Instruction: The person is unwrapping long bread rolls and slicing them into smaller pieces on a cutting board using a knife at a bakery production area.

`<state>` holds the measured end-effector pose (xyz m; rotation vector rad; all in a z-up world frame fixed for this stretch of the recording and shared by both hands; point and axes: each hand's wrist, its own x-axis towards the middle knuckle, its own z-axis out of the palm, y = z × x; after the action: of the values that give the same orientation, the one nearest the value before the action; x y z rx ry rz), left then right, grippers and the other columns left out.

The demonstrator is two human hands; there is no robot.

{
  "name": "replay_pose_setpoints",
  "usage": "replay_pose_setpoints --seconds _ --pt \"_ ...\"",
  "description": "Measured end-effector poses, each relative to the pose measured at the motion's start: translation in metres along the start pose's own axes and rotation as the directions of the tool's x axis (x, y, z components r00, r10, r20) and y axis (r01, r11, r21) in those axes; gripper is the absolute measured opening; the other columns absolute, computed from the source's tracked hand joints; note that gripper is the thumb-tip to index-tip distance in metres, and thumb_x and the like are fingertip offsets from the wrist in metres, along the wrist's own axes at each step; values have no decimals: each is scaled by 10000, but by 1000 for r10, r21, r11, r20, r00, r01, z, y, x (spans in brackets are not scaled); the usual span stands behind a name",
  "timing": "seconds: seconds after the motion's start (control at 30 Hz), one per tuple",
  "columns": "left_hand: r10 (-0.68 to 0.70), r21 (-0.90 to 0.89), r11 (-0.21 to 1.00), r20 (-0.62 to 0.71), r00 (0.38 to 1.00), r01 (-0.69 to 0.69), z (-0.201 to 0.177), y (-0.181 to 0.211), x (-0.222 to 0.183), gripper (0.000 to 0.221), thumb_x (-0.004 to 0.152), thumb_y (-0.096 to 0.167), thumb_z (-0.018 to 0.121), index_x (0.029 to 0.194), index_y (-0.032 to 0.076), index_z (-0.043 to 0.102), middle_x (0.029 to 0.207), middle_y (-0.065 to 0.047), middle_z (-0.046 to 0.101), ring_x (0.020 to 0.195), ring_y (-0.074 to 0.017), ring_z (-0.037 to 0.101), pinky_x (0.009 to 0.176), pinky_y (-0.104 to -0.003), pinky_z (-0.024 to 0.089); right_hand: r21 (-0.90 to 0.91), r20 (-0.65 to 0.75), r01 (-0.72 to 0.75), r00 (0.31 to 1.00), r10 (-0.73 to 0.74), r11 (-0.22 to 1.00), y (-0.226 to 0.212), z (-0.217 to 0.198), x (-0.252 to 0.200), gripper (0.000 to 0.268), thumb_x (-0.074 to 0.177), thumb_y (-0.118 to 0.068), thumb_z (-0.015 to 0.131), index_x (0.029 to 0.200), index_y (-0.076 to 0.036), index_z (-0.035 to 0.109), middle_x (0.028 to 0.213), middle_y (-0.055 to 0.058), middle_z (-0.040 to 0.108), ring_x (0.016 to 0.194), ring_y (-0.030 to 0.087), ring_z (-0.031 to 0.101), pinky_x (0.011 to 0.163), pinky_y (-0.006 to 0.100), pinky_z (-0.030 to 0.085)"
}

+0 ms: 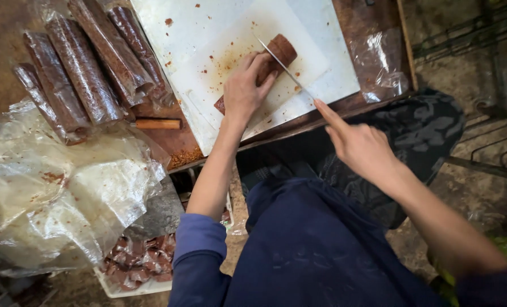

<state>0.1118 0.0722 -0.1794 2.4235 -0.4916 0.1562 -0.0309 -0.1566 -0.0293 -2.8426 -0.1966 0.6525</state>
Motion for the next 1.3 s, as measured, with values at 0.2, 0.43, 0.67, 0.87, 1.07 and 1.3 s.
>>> replay_pose_setpoints --seconds 0.2,0.43,0.67,0.87,1.07,1.3 --pt "-42 -19 999 35 999 42 -27 19 2 315 949 317 699 1239 237 606 1238 26 659 916 -202 716 623 -380 640 274 38 38 998 -51 961 -34 17 124 696 1145 -207 450 1673 -383 32 539 118 499 404 270 430 432 384 407" --pt "-57 -21 998 -11 998 57 -15 11 5 225 986 369 637 1172 243 627 992 30 680 687 -91 592 500 -173 460 217 -124 84 991 -58 972 2 54 60 629 1091 -239 467 1663 -329 222 733 279 664 669 570 629 620 630 507" --pt "-73 -74 994 104 992 81 -34 18 -5 326 982 345 671 1273 231 578 1142 -16 705 869 -158 683 671 -258 588 90 1 -23 1000 23 996 18 52 -4 683 1090 -262 476 1680 -390 157 564 200 586 455 446 564 441 520 439" --pt "-101 -131 984 125 987 118 -51 19 -14 309 930 294 750 1203 274 606 1250 62 681 1005 -162 701 615 -299 582 21 -42 -7 999 8 1000 6 26 -20 673 1097 -270 458 1685 -354 143 449 111 497 363 331 478 399 447 428" --pt "-67 -60 996 57 996 70 -31 5 -15 385 909 292 781 1256 216 632 1242 2 666 965 -173 692 626 -267 600 -40 -47 28 998 -29 999 3 26 -17 681 1097 -254 477 1687 -340 149 435 74 466 321 268 428 363 396 391" --pt "-42 -52 998 26 999 44 -16 -5 -14 409 880 318 798 1223 178 625 1219 -62 689 993 -222 701 803 -333 642 10 42 22 999 -22 1000 -13 15 -4 718 1067 -231 503 1687 -320 152 455 110 520 351 339 513 402 467 416"
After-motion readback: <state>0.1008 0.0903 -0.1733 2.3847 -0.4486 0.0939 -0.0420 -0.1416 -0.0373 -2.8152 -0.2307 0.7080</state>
